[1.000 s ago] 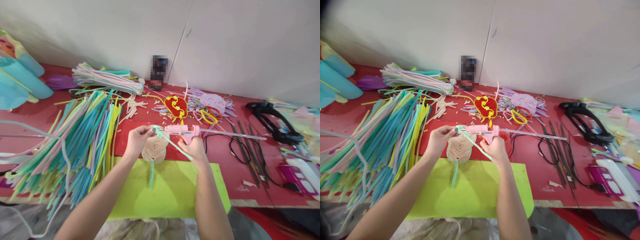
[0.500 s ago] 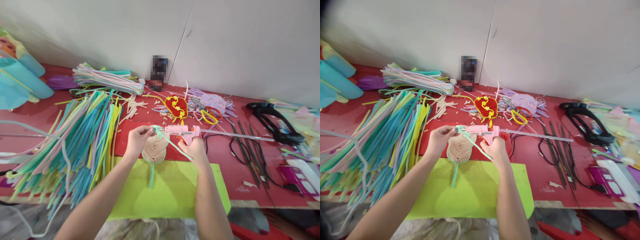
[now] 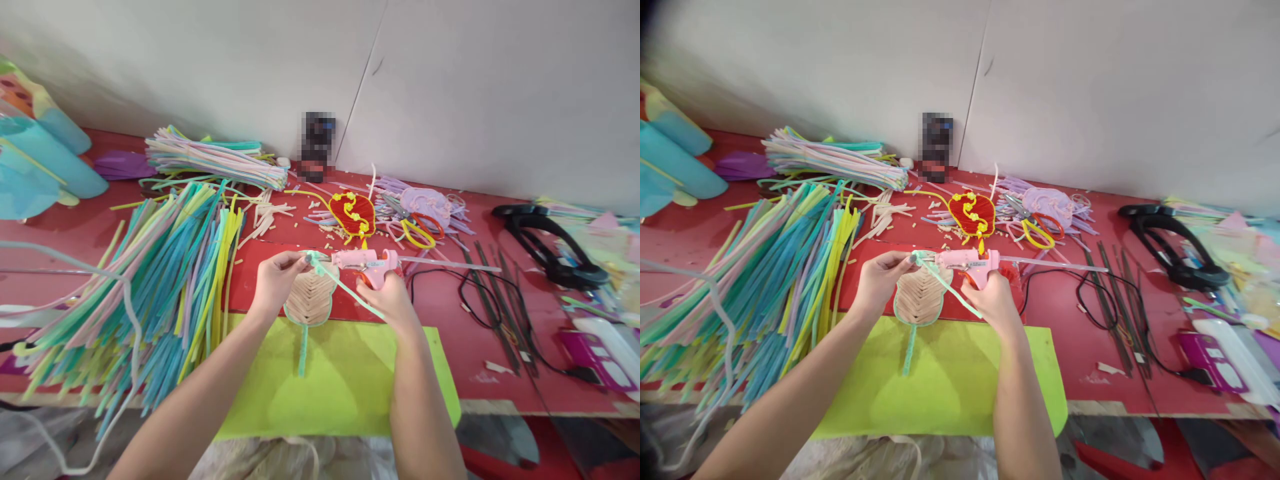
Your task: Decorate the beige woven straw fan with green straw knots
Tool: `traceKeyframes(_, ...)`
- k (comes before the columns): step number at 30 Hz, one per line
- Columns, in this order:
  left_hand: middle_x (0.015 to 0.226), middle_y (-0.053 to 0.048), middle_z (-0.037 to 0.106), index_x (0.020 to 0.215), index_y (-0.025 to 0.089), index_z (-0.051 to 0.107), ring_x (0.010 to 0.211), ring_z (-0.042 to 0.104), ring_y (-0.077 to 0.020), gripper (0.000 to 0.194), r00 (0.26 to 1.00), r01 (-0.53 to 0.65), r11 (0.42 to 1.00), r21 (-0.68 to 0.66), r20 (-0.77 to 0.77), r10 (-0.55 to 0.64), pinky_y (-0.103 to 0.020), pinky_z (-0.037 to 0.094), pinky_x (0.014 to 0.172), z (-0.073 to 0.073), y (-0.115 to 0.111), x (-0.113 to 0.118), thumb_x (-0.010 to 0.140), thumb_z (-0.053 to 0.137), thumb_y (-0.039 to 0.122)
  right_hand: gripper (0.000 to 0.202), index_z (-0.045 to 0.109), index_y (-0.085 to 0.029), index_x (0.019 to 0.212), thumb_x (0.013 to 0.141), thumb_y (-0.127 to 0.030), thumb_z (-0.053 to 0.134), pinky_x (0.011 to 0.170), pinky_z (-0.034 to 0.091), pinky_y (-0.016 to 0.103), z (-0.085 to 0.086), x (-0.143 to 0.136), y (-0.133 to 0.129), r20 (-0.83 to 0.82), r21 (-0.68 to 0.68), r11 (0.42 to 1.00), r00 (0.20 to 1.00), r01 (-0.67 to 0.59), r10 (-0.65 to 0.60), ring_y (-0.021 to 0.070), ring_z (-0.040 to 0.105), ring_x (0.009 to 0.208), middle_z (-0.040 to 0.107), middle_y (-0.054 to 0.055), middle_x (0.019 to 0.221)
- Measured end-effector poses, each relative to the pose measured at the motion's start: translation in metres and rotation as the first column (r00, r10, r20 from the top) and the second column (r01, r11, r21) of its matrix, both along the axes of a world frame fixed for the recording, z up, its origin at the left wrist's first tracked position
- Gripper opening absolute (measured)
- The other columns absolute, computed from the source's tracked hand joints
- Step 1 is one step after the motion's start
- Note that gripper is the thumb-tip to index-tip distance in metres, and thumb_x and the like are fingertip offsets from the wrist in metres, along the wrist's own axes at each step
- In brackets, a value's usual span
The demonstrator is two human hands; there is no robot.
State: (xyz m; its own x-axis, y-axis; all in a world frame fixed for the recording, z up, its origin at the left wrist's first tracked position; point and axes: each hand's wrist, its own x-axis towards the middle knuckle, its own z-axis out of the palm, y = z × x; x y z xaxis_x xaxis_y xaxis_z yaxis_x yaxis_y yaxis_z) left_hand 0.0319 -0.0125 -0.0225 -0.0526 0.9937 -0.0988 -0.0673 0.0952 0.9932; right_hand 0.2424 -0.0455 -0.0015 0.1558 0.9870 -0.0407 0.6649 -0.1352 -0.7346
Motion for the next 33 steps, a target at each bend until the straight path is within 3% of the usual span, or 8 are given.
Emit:
traceKeyframes(5,0.075,-0.004,0.071,0.083,0.015,0.071,0.072,0.067,-0.0148,0.027,1.0,-0.009,1.0,-0.002,0.017,0.009,-0.027,0.053,0.073,0.001,-0.001,0.0,0.07,0.07,0.039,0.02,0.059,-0.016,0.069,0.068,-0.037,0.06,0.05,0.043,0.024,-0.001,0.0,0.001,-0.004,0.006,1.0,1.0,0.004,-0.003,0.0178,0.06,0.055,0.062,0.002,0.059)
traceKeyframes(9,0.077,-0.005,0.072,0.085,0.015,0.071,0.073,0.067,-0.0158,0.03,0.999,-0.029,1.0,-0.008,0.03,0.03,-0.028,0.053,0.074,0.003,-0.001,-0.001,0.07,0.069,0.042,0.03,0.062,-0.016,0.082,0.069,-0.043,0.064,0.047,0.045,0.024,-0.002,0.001,0.001,-0.178,-0.017,1.0,0.984,-0.001,-0.002,0.0168,0.06,0.052,0.064,0.002,0.063)
traceKeyframes(12,0.079,-0.005,0.072,0.086,0.015,0.071,0.075,0.067,-0.0159,0.03,0.999,-0.03,1.0,-0.002,0.044,0.03,-0.028,0.054,0.075,0.002,-0.001,-0.002,0.071,0.069,0.042,0.033,0.061,-0.017,0.08,0.066,-0.046,0.07,0.045,0.046,0.024,-0.002,0.006,0.0,-0.288,0.015,0.996,0.954,0.091,-0.083,0.0147,0.057,0.046,0.062,-0.001,0.056)
traceKeyframes(15,0.078,-0.005,0.071,0.086,0.015,0.071,0.074,0.067,-0.0155,0.03,0.998,-0.025,1.0,0.008,0.065,0.024,-0.028,0.054,0.075,-0.001,0.0,-0.002,0.071,0.069,0.041,0.035,0.055,-0.018,0.067,0.066,-0.05,0.07,0.038,0.044,0.024,-0.003,0.012,0.001,-0.422,-0.006,0.981,0.889,0.195,-0.179,0.0117,0.048,0.034,0.049,-0.006,0.04)
traceKeyframes(20,0.076,-0.004,0.071,0.085,0.015,0.071,0.073,0.067,-0.015,0.028,0.997,-0.029,1.0,0.009,0.076,0.028,-0.028,0.054,0.075,-0.004,0.001,-0.001,0.071,0.069,0.039,0.041,0.05,-0.018,0.06,0.066,-0.055,0.068,0.036,0.045,0.023,-0.003,0.019,0.006,-0.559,0.021,0.939,0.782,0.344,-0.275,0.0094,0.046,0.032,0.049,-0.005,0.04)
traceKeyframes(27,0.078,-0.005,0.072,0.086,0.015,0.071,0.075,0.067,-0.0162,0.027,0.999,-0.039,0.999,0.032,0.017,0.038,-0.028,0.053,0.074,-0.002,0.0,-0.001,0.072,0.068,0.038,0.048,0.059,-0.016,0.06,0.065,-0.063,0.062,0.035,0.042,0.023,-0.006,0.057,0.018,-0.381,0.075,0.826,0.781,0.559,-0.494,0.0128,0.051,0.037,0.052,-0.001,0.043)
traceKeyframes(30,0.079,-0.005,0.072,0.084,0.016,0.071,0.075,0.067,-0.0162,0.024,0.999,-0.035,0.998,0.044,-0.027,0.037,-0.027,0.053,0.074,0.002,-0.002,-0.001,0.072,0.068,0.036,0.052,0.062,-0.015,0.063,0.067,-0.067,0.055,0.038,0.044,0.026,-0.008,0.079,0.025,-0.206,0.038,0.814,0.802,0.579,-0.56,0.0164,0.055,0.04,0.058,0.004,0.048)
traceKeyframes(33,0.079,-0.005,0.072,0.084,0.017,0.071,0.075,0.067,-0.016,0.023,0.999,-0.023,0.998,0.051,-0.033,0.025,-0.026,0.053,0.073,0.004,-0.003,-0.001,0.072,0.068,0.035,0.054,0.063,-0.016,0.06,0.07,-0.067,0.051,0.045,0.045,0.029,-0.012,0.09,0.03,0.009,-0.029,0.845,0.846,0.534,-0.534,0.0181,0.056,0.041,0.061,0.008,0.051)
